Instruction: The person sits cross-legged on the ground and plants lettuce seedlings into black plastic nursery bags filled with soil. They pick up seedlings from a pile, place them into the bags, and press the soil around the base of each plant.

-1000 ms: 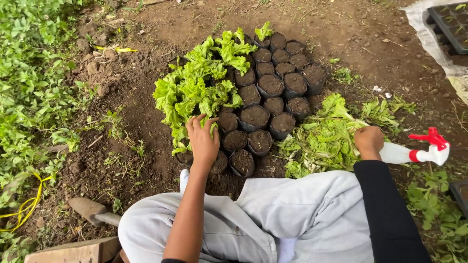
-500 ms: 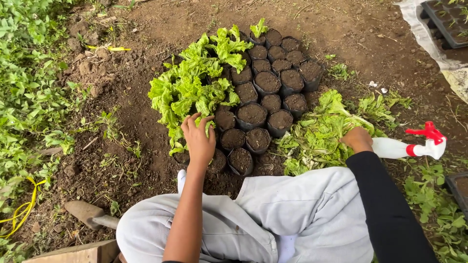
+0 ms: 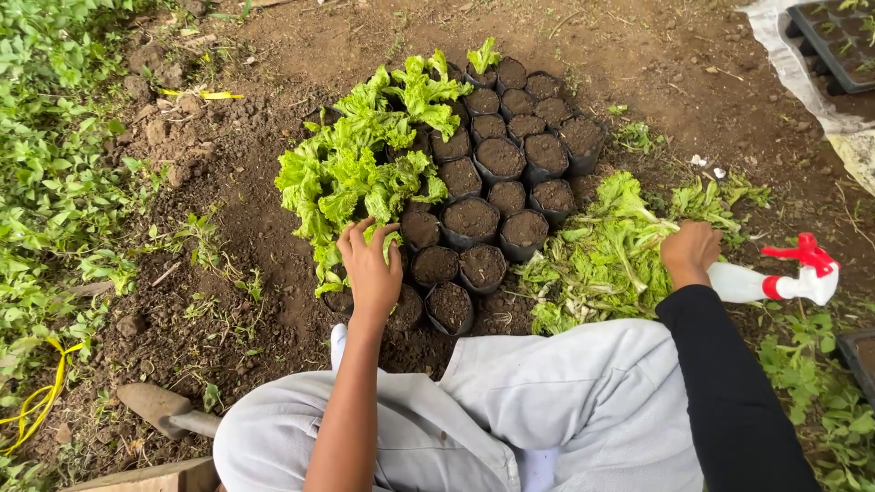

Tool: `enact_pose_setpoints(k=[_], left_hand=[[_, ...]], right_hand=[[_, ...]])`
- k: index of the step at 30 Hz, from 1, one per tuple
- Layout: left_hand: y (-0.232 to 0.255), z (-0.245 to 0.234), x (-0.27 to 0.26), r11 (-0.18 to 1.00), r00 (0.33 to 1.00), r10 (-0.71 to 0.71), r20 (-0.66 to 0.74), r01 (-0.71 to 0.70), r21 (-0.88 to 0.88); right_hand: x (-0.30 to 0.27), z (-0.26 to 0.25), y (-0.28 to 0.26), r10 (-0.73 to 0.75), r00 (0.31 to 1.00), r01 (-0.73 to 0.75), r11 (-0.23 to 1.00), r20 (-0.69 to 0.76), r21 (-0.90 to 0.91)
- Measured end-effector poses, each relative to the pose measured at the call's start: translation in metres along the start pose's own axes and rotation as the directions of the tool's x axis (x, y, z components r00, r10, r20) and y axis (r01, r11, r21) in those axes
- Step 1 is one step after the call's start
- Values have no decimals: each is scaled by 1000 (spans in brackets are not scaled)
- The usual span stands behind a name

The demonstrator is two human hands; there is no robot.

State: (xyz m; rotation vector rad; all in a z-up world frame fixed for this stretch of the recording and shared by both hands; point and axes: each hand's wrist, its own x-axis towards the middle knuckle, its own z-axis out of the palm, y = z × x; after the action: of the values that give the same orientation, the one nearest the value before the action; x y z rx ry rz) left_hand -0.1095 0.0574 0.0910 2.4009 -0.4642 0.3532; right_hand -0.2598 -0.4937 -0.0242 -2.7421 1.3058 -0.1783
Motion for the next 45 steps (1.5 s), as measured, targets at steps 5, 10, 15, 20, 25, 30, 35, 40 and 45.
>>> enact_pose_setpoints(k=[5, 10, 15, 20, 25, 30, 35, 40, 45], left_hand=[[-4, 5, 3, 1000, 1000, -7, 9, 7, 13], [-15, 13, 5, 997, 994, 71, -86, -72, -1], [-14, 13, 5, 998, 996, 59, -71, -60, -14], [-17, 16, 6, 998, 995, 64, -71, -65, -3], [-18, 17, 5, 998, 996, 64, -60, -64, 3], [-7, 7, 4, 1000, 1000, -3, 21, 3, 21], [-8, 7, 5, 1000, 1000, -11, 18, 11, 10], [-8, 9, 4, 1000, 1000, -9, 20, 8, 7], [-6, 7, 3, 1000, 1000, -7, 18, 7, -15]], right_hand=[[2, -3, -23, -33, 989, 46, 996, 145, -82], [12, 1, -22, 113, 958, -80, 988, 265, -131], [17, 10, 3, 247, 949, -246, 969, 198, -30], [19, 19, 12, 155, 984, -157, 987, 86, 16], [2, -5, -8, 68, 995, -68, 998, 78, -7], [-22, -13, -31, -125, 878, 91, 991, 463, 96], [6, 31, -5, -97, 863, 53, 993, 496, 102], [-15, -4, 7, 23, 945, -164, 896, 325, 413], [17, 43, 41, 86, 996, -82, 980, -12, 183]])
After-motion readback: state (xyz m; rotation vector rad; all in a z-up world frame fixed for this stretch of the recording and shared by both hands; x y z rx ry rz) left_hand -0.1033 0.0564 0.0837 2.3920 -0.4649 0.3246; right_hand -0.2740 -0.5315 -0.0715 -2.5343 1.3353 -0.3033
